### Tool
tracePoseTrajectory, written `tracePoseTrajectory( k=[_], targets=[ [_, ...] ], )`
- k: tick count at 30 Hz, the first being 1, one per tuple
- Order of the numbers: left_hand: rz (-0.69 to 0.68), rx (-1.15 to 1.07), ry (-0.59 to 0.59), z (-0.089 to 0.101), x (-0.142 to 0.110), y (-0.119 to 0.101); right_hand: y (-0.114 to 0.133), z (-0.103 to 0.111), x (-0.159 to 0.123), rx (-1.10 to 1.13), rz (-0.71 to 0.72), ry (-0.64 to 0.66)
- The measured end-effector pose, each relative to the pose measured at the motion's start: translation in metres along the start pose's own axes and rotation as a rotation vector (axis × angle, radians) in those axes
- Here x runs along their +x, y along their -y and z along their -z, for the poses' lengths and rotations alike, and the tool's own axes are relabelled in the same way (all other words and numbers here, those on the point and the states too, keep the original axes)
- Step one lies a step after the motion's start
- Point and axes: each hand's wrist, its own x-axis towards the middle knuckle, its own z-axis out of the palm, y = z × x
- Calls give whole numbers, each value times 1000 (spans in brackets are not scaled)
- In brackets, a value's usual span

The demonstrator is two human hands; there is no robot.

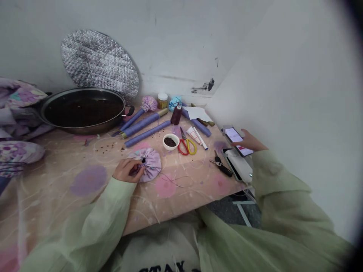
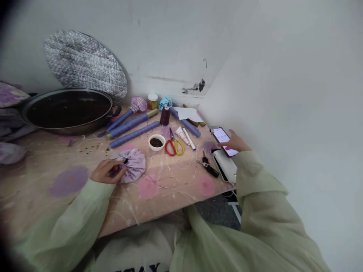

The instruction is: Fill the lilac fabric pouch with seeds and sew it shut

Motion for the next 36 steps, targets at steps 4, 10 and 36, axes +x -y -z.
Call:
tracePoseTrajectory(
  k=[4,10,36],
  targets=[
    [-14,-25,10,-1,-1,2,8,-6,19,12,-3,66],
    [17,-17,43,0,0,3,-16,-12,-23,25,31,54],
    [42,-40,31,2,2,-3,2,-4,-63,-7,-78,-87]
  ],
)
